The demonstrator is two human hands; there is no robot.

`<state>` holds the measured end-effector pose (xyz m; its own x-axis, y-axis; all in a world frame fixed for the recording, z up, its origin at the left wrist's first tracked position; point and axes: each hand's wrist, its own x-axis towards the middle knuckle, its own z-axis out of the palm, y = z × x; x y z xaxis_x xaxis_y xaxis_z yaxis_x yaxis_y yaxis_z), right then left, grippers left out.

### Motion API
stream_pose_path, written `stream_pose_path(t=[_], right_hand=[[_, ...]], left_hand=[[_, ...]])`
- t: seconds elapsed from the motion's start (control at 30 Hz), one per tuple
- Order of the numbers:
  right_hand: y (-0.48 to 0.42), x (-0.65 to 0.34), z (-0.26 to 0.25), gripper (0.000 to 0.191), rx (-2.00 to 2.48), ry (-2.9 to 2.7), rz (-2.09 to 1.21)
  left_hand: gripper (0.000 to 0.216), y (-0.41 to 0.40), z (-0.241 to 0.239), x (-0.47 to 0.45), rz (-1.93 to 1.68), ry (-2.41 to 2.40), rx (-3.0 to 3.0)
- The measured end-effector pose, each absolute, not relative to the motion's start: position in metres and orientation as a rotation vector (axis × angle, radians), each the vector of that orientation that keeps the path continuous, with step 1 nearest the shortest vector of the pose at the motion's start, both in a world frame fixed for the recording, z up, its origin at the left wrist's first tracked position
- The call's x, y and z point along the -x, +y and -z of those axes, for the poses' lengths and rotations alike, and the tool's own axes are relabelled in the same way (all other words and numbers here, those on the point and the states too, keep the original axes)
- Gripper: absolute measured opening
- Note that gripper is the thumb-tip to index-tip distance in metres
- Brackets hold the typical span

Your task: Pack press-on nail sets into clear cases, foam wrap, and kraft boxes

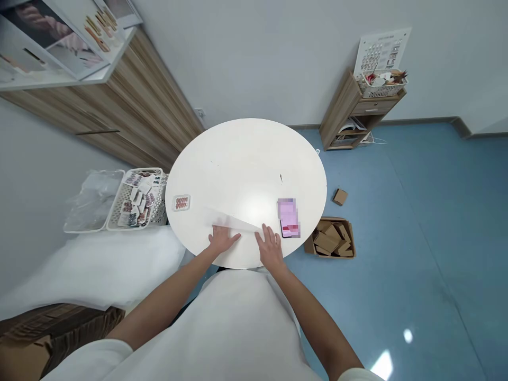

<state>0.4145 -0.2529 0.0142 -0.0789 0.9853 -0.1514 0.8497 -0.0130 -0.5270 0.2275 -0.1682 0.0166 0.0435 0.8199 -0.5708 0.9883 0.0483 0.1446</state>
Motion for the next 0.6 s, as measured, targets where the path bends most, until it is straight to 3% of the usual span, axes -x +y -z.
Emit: stream_pose_path(t=[0.13, 0.33, 0.47, 0.6], right_hand=[[-0.23, -0.406, -0.022, 0.06, 1.581, -2.249, -0.918], [-0.178, -0.394, -0.012, 0.042, 1.747, -2.152, -1.046], [-0.152, -0.399, -0.004, 0.029, 1.887, -1.642, -1.23], [-0.15, -0.402, -0.004, 0.031, 1.906, -0.901, -1.402]], left_hand=[[0.087, -0.163, -0.015, -0.23, 0.432, 1.786, -1.858], [0.085, -0.167, -0.016, -0.221, 0.355, 1.708, -1.899], [0.084, -0.172, -0.018, -0.208, 0.318, 1.719, -1.905], [0.077, -0.17, -0.02, -0.198, 0.261, 1.75, -1.959]])
